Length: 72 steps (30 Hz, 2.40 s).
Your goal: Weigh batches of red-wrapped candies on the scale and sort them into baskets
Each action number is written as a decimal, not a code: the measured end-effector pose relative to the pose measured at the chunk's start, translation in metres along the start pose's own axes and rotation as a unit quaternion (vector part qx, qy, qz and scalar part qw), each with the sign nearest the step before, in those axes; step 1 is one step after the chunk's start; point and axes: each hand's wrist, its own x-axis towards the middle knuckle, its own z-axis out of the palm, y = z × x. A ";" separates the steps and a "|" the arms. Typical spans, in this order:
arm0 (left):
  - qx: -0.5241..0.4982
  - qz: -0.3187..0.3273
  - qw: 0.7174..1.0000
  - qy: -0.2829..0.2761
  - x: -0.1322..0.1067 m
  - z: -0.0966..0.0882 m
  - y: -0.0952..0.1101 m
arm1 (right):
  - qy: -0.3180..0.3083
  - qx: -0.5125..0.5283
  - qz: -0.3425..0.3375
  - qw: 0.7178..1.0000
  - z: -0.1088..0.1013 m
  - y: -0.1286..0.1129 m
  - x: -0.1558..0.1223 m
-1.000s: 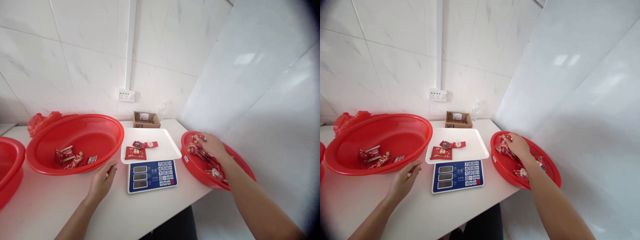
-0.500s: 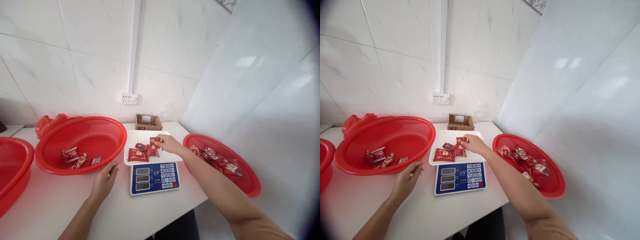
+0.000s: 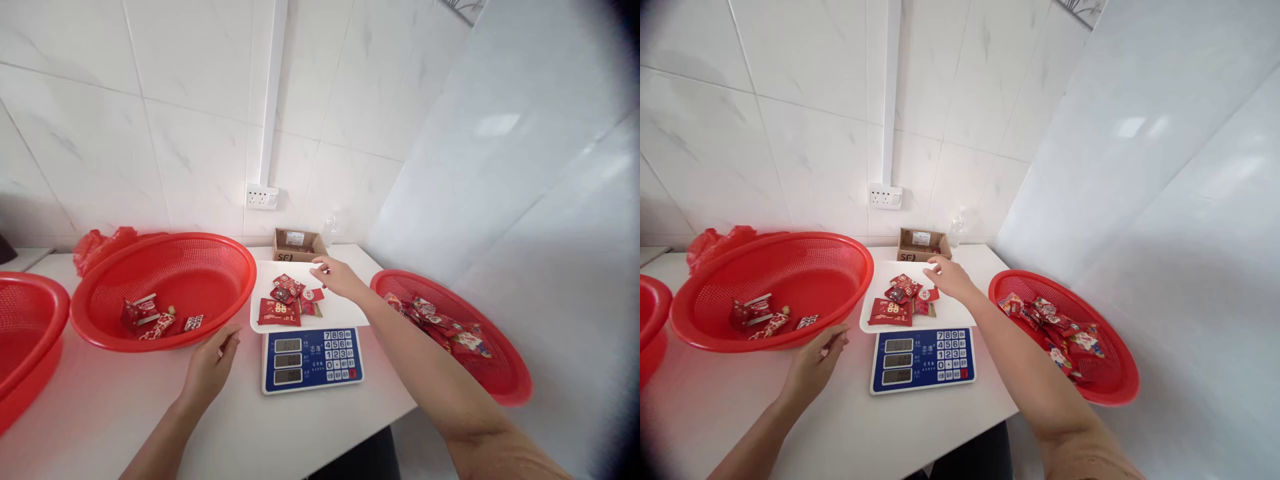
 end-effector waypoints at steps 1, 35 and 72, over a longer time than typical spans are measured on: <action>0.000 0.005 1.000 0.000 -0.001 0.000 0.001 | 0.015 0.032 0.006 0.999 -0.005 0.006 -0.006; 0.007 -0.071 0.997 0.027 -0.004 0.010 0.008 | 0.272 -0.217 0.268 0.898 -0.013 0.126 -0.168; 0.296 0.105 0.933 -0.174 0.076 0.005 0.074 | 0.160 -0.241 0.196 0.937 -0.016 0.130 -0.167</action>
